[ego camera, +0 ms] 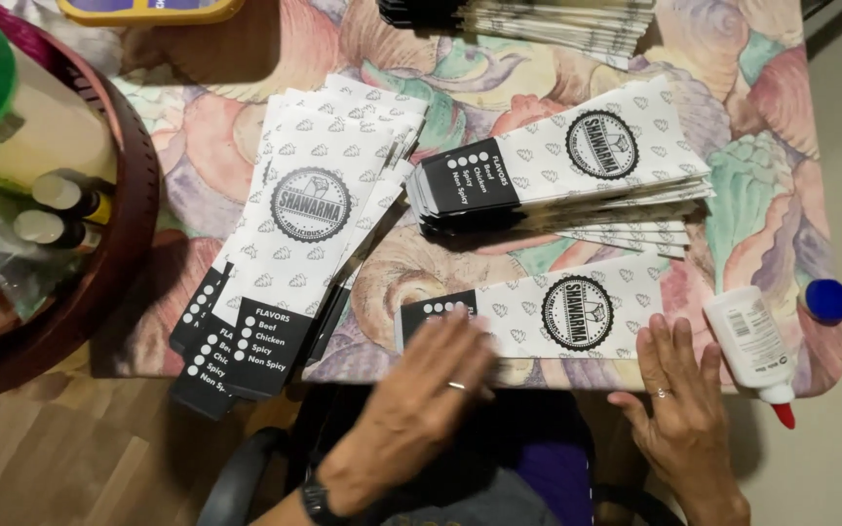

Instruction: The person applies glue from a bottle to the edges of paper shawarma wrappers and folds them by hand, repeating the process for multiple items and stacking the finished ones.

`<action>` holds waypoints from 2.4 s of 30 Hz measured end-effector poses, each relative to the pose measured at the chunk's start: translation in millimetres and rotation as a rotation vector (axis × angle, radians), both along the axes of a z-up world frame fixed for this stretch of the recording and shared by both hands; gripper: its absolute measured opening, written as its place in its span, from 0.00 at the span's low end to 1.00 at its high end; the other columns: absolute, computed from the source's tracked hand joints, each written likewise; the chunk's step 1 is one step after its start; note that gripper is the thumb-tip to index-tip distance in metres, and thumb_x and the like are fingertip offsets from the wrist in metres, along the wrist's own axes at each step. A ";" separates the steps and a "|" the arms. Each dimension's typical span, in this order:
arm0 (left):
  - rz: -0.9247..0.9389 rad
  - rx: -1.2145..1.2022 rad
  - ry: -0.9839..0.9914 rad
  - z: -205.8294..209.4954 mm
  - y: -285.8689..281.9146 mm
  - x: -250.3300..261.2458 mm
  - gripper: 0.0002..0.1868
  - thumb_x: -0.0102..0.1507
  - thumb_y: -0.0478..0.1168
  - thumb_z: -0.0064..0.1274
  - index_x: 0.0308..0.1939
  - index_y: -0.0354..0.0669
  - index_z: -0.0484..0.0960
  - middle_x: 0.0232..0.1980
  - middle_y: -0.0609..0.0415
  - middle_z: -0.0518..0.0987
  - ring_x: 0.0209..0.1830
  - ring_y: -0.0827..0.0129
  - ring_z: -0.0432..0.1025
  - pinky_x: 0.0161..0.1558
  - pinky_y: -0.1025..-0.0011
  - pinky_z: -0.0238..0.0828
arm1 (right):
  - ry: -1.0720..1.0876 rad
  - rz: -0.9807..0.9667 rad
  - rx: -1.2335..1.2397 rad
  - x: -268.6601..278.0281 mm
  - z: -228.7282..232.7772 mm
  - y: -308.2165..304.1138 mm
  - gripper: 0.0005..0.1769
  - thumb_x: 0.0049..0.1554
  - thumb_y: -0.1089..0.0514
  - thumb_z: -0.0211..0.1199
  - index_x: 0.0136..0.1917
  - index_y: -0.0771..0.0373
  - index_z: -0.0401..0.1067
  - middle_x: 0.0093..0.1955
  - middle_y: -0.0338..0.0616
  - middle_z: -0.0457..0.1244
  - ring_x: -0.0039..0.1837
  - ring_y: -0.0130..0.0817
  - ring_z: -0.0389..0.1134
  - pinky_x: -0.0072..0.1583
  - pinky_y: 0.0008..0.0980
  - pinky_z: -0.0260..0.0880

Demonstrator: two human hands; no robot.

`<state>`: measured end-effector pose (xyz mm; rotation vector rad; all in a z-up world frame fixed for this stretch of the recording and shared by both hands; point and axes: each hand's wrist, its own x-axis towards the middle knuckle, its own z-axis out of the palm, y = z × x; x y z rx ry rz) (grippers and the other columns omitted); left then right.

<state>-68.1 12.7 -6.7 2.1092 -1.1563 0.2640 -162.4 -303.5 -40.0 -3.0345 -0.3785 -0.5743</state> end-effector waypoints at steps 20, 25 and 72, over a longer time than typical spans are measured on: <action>0.873 -0.291 0.331 39.3 91.3 23.7 0.17 0.61 0.41 0.64 0.55 0.50 0.84 0.38 0.58 0.87 0.35 0.76 0.80 0.44 0.75 0.75 | -0.141 0.152 0.290 160.4 53.3 17.5 0.27 0.62 0.71 0.65 0.74 0.71 0.67 0.74 0.63 0.62 0.79 0.63 0.58 0.81 0.58 0.55; 0.915 -0.096 -0.037 16.9 121.8 39.6 0.16 0.66 0.32 0.61 0.58 0.30 0.80 0.51 0.41 0.85 0.44 0.56 0.80 0.49 0.61 0.75 | -0.223 0.169 0.045 171.0 42.0 27.4 0.27 0.60 0.60 0.75 0.71 0.63 0.73 0.66 0.58 0.71 0.74 0.62 0.68 0.79 0.65 0.56; 0.045 0.123 0.253 -3.2 -18.7 62.4 0.08 0.70 0.41 0.52 0.39 0.45 0.81 0.22 0.60 0.77 0.16 0.73 0.70 0.24 0.70 0.71 | -0.485 -0.525 1.182 -35.3 -35.0 -73.1 0.24 0.55 0.72 0.78 0.60 0.71 0.68 0.51 0.47 0.63 0.54 0.35 0.67 0.56 0.35 0.76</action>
